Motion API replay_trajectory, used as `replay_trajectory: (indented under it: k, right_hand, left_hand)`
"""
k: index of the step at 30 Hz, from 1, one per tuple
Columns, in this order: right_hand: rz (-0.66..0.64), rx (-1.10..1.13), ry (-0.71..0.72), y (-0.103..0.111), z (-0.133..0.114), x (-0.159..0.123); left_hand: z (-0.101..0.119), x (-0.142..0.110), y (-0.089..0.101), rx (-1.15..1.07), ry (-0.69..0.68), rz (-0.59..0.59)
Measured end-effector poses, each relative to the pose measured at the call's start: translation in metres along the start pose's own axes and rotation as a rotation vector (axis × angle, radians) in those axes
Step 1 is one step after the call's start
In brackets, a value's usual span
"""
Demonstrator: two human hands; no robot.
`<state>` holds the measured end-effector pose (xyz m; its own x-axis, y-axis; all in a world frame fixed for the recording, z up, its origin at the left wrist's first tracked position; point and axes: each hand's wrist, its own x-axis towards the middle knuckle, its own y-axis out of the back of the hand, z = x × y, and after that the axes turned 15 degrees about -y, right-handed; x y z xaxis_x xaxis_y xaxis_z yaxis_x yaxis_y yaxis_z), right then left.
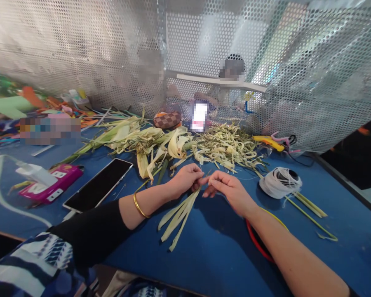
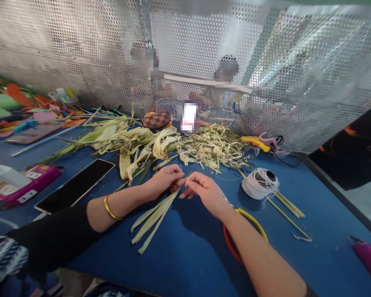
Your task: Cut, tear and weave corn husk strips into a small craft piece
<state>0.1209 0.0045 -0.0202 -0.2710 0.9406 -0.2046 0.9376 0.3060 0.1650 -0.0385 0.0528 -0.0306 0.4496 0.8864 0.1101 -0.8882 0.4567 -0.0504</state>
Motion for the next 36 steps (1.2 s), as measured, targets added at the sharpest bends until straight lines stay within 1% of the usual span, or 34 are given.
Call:
replay_trajectory:
  k: [2,6,9,11,14,16,18,20,23,25,27,29,30,31,32,34,35,36]
  right_hand:
    - [-0.018,-0.036,-0.010,-0.001,0.002,0.002]
    - [0.041,-0.179,0.005,0.000,0.005,0.005]
    - [0.044,-0.254,-0.016,0.001,0.006,0.006]
    - [0.040,-0.255,-0.022,0.001,0.006,0.006]
    - [0.057,-0.196,-0.039,-0.001,0.006,0.007]
    - [0.091,-0.115,-0.061,-0.003,0.007,0.008]
    - [0.121,-0.021,-0.077,-0.006,0.008,0.009]
    - [0.130,0.070,-0.079,-0.008,0.009,0.010]
    - [0.065,0.156,-0.081,-0.010,0.009,0.009]
    - [-0.002,0.178,-0.091,-0.011,0.008,0.007]
    - [-0.023,0.207,-0.088,-0.010,0.007,0.006]
    - [0.019,0.251,-0.060,-0.007,0.006,0.006]
    - [0.053,0.270,-0.039,-0.006,0.005,0.006]
    - [0.091,0.285,-0.018,-0.004,0.004,0.006]
    - [0.133,0.298,0.002,-0.002,0.002,0.006]
    - [0.207,0.310,0.033,0.002,0.000,0.006]
    - [0.234,0.306,0.047,0.003,-0.001,0.006]
    - [0.255,0.298,0.060,0.004,-0.002,0.006]
  left_hand:
    - [0.000,0.000,-0.001,0.025,-0.007,-0.017]
    - [-0.002,0.000,-0.003,0.127,-0.041,-0.038]
    - [-0.005,0.001,-0.004,0.197,-0.058,-0.027]
    - [-0.006,0.001,-0.005,0.217,-0.056,-0.013]
    - [-0.006,-0.001,-0.003,0.196,-0.053,0.005]
    - [-0.004,-0.002,-0.001,0.192,-0.090,0.035]
    - [-0.002,-0.002,0.000,0.252,-0.172,0.081]
    - [0.002,-0.002,0.000,0.362,-0.290,0.123]
    - [0.008,-0.002,-0.003,0.517,-0.435,0.134]
    - [0.011,-0.002,-0.006,0.564,-0.466,0.105]
    - [0.013,-0.002,-0.008,0.535,-0.477,0.105]
    - [0.014,-0.002,-0.011,0.445,-0.452,0.141]
    - [0.014,-0.004,-0.013,0.383,-0.408,0.160]
    - [0.014,-0.005,-0.015,0.314,-0.336,0.163]
    - [0.014,-0.008,-0.017,0.232,-0.237,0.143]
    - [0.014,-0.013,-0.022,0.027,0.008,0.026]
    - [0.014,-0.016,-0.025,-0.104,0.103,-0.039]
    - [0.014,-0.017,-0.027,-0.201,0.166,-0.072]
